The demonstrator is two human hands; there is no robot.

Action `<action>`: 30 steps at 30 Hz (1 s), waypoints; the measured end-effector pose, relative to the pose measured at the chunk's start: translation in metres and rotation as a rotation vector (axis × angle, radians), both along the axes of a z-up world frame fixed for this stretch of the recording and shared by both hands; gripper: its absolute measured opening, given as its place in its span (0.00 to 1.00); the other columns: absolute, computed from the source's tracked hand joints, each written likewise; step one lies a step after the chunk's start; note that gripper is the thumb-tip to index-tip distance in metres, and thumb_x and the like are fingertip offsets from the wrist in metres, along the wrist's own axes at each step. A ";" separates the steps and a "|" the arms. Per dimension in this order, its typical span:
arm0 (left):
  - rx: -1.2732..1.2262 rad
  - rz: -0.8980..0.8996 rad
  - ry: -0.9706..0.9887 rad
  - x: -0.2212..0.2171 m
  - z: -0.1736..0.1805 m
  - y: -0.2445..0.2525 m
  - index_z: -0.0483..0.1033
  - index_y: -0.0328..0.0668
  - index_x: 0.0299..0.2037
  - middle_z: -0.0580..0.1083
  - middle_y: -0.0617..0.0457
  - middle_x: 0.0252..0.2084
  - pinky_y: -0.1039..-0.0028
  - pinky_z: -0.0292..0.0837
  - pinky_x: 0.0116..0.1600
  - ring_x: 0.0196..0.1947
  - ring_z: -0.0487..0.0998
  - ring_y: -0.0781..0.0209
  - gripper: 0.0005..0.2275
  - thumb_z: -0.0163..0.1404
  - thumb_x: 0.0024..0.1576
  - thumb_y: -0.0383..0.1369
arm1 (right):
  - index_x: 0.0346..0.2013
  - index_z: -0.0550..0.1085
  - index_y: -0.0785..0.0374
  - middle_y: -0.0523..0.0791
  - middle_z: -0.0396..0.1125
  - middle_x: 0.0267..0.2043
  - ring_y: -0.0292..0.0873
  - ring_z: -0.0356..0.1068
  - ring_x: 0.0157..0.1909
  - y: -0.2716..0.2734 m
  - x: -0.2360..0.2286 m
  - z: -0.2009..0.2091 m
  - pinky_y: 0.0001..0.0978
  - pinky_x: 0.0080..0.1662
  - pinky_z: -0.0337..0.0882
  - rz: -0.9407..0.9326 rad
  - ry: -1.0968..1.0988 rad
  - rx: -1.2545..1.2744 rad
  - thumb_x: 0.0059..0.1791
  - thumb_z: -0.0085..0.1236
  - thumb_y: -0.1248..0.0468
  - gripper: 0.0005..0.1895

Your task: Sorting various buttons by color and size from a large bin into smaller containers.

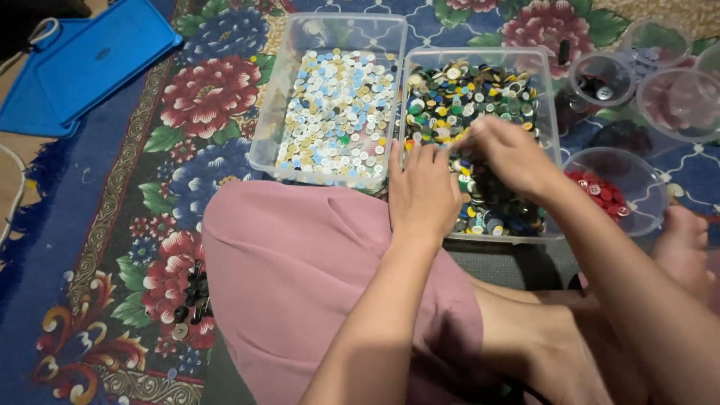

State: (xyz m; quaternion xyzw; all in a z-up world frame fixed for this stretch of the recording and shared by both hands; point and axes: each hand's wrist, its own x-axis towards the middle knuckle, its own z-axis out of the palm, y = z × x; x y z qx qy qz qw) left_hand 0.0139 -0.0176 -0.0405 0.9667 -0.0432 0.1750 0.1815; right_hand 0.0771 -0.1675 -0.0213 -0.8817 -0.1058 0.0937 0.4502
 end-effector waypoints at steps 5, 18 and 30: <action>-0.035 -0.017 0.025 0.000 0.001 0.001 0.79 0.44 0.46 0.78 0.49 0.45 0.47 0.46 0.76 0.56 0.78 0.50 0.11 0.46 0.58 0.31 | 0.49 0.76 0.55 0.54 0.70 0.55 0.60 0.63 0.64 -0.040 0.051 -0.042 0.58 0.63 0.61 -0.242 -0.072 -0.134 0.63 0.34 0.45 0.24; -0.074 0.040 -0.061 -0.001 0.010 -0.001 0.66 0.35 0.64 0.71 0.38 0.60 0.54 0.56 0.75 0.66 0.71 0.40 0.24 0.51 0.55 0.27 | 0.58 0.74 0.58 0.56 0.68 0.61 0.61 0.59 0.69 0.018 0.003 -0.005 0.60 0.67 0.58 0.038 0.142 -0.082 0.59 0.40 0.46 0.24; -0.151 -0.048 -0.043 -0.005 0.022 0.003 0.73 0.45 0.55 0.76 0.48 0.45 0.48 0.55 0.73 0.55 0.79 0.49 0.16 0.46 0.59 0.39 | 0.40 0.77 0.60 0.51 0.71 0.44 0.61 0.67 0.56 -0.016 -0.036 -0.011 0.54 0.55 0.69 -0.122 -0.176 -0.099 0.63 0.51 0.52 0.16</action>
